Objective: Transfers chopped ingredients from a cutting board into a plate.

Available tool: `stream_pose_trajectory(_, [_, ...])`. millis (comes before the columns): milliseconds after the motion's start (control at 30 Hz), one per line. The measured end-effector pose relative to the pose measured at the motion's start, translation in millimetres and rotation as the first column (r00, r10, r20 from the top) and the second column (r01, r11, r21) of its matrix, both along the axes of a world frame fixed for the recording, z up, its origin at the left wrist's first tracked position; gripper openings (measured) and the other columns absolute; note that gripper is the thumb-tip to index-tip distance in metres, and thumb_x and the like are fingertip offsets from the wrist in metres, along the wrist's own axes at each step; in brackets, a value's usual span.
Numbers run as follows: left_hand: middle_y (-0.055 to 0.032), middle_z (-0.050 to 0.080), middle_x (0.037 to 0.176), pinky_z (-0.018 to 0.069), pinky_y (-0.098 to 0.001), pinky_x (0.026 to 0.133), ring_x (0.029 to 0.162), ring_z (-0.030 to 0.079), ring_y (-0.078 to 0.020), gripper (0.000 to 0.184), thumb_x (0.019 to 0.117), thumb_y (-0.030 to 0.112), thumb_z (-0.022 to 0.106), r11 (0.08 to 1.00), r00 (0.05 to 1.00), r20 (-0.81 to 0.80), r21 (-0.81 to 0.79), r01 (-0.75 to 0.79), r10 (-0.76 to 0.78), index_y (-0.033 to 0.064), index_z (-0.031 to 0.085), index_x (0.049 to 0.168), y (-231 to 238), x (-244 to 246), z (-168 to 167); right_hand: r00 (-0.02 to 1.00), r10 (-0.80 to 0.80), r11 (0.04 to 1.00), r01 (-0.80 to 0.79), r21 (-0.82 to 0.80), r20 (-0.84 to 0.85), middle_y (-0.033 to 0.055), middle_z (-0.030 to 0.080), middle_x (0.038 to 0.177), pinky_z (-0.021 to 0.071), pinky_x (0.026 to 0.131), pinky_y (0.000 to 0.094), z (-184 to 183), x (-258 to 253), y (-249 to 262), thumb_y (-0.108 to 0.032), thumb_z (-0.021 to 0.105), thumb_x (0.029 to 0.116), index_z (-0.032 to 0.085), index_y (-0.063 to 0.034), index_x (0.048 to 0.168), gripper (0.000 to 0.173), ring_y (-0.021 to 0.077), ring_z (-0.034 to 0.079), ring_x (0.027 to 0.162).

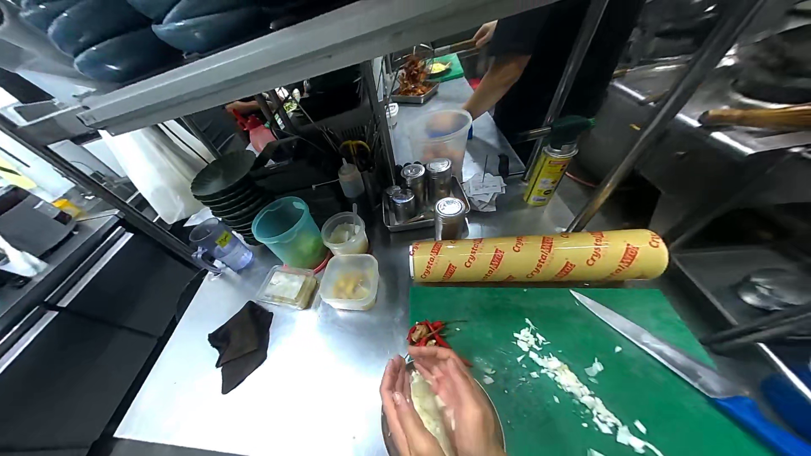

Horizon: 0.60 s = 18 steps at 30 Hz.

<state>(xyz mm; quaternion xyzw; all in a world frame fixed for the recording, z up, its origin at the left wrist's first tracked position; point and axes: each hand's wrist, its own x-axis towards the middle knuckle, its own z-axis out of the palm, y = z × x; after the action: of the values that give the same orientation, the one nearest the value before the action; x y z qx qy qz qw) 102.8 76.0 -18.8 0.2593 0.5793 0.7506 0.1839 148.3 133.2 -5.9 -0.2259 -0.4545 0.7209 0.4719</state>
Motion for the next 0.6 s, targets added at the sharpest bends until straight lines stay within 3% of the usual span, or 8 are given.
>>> stream_pose_trajectory(67, [-0.0342, 0.042, 0.15, 0.0356, -0.0395, 0.121, 0.142, 0.046, -0.0316, 0.072, 0.1069, 0.04, 0.022, 0.999, 0.996, -0.071, -0.007, 0.048, -0.049, -0.0209, 0.031, 0.145, 10.0, 3.8, 13.1, 0.994, 0.094, 0.995, -0.095, -0.026, -0.062, 0.0235, 0.056, 0.143, 0.0439, 0.116, 0.0432, 3.2, -3.7, -4.1, -0.046, 0.025, 0.1098, 0.047, 0.0106, 0.14, 0.068, 0.0297, 0.055, 0.134])
stream_pose_trajectory(167, [-0.0351, 0.038, 0.152, 0.0363, -0.0352, 0.119, 0.142, 0.044, -0.0281, 0.064, 0.1055, 0.029, 0.03, 0.993, 0.979, -0.189, -0.101, 0.059, -0.078, -0.0207, 0.032, 0.146, 16.3, 1.0, 17.7, 0.962, 0.261, 0.965, -0.257, 0.053, -0.084, 0.0237, 0.04, 0.159, 0.0307, 0.126, 0.0403, 8.3, 2.2, -3.6, -0.059, 0.023, 0.1082, 0.028, 0.0109, 0.155, 0.084, 0.0272, 0.038, 0.15])
stream_pose_trajectory(200, [-0.0348, 0.039, 0.151, 0.038, -0.0323, 0.117, 0.141, 0.045, -0.0253, 0.061, 0.1045, 0.025, 0.031, 0.99, 0.969, -0.234, -0.134, 0.045, -0.076, -0.0211, 0.033, 0.145, 15.9, -0.8, 15.3, 0.951, 0.291, 0.957, -0.288, 0.044, -0.102, 0.023, 0.038, 0.161, 0.0281, 0.127, 0.0404, 9.4, 5.7, -4.1, -0.061, 0.022, 0.1074, 0.027, 0.0099, 0.156, 0.086, 0.0269, 0.035, 0.152])
stream_pose_trajectory(267, [-0.0337, 0.041, 0.151, 0.042, -0.0337, 0.115, 0.14, 0.047, -0.0269, 0.053, 0.1037, 0.019, 0.037, 0.987, 0.93, -0.362, -0.158, 0.007, -0.065, -0.0173, 0.043, 0.141, 14.4, -7.2, -3.4, 0.966, 0.243, 0.969, -0.245, -0.013, -0.09, 0.0227, 0.047, 0.154, 0.0328, 0.124, 0.0411, 12.4, 11.8, -4.1, -0.057, 0.019, 0.1082, 0.039, 0.0104, 0.15, 0.082, 0.0273, 0.044, 0.146])
stream_pose_trajectory(333, [-0.0317, 0.048, 0.146, 0.0497, -0.0345, 0.108, 0.135, 0.053, -0.0284, 0.042, 0.0978, 0.008, 0.042, 0.989, 0.888, -0.459, -0.145, -0.044, -0.028, -0.012, 0.056, 0.132, 12.4, -12.7, -15.4, 0.99, 0.137, 0.99, -0.136, -0.02, 0.044, 0.0196, 0.061, 0.138, 0.0446, 0.115, 0.0405, 12.1, 14.9, -0.9, -0.04, 0.02, 0.1113, 0.054, 0.0088, 0.136, 0.064, 0.025, 0.058, 0.132])
stream_pose_trajectory(433, [-0.0201, 0.063, 0.125, 0.058, -0.0305, 0.096, 0.115, 0.065, -0.0207, 0.032, 0.0959, -0.002, 0.044, 0.985, 0.882, -0.465, -0.107, -0.137, 0.072, -0.0075, 0.067, 0.118, 7.9, -13.9, -15.1, 0.952, -0.1, 0.985, 0.053, 0.164, 0.291, 0.0113, 0.073, 0.113, 0.063, 0.09, 0.0345, 4.7, 12.2, 2.3, -0.007, 0.044, 0.105, 0.068, 0.0033, 0.115, 0.027, 0.0179, 0.073, 0.102])
stream_pose_trajectory(533, [-0.009, 0.067, 0.099, 0.0595, -0.0205, 0.065, 0.073, 0.066, -0.0064, 0.022, 0.099, 0.0, 0.048, 0.961, 0.89, -0.418, -0.113, -0.251, 0.183, -0.0075, 0.064, 0.114, 7.6, -16.5, -9.8, 0.915, -0.197, 0.956, 0.099, 0.278, 0.351, 0.0063, 0.073, 0.1, 0.0612, 0.057, 0.0253, 2.1, 9.7, 3.8, -0.007, 0.051, 0.1037, 0.068, 0.0013, 0.114, 0.022, 0.0089, 0.068, 0.066])
stream_pose_trajectory(600, [-0.0044, 0.071, 0.084, 0.0586, -0.0191, 0.06, 0.064, 0.066, -0.003, 0.022, 0.1017, 0.001, 0.051, 0.955, 0.892, -0.404, -0.117, -0.272, 0.205, -0.0105, 0.06, 0.118, 7.3, -19.6, -9.1, 0.911, -0.201, 0.952, 0.094, 0.293, 0.361, 0.0034, 0.073, 0.088, 0.0557, 0.046, 0.0231, 2.9, 8.3, 9.0, -0.011, 0.054, 0.1048, 0.069, 0.001, 0.115, 0.022, 0.006, 0.062, 0.053])
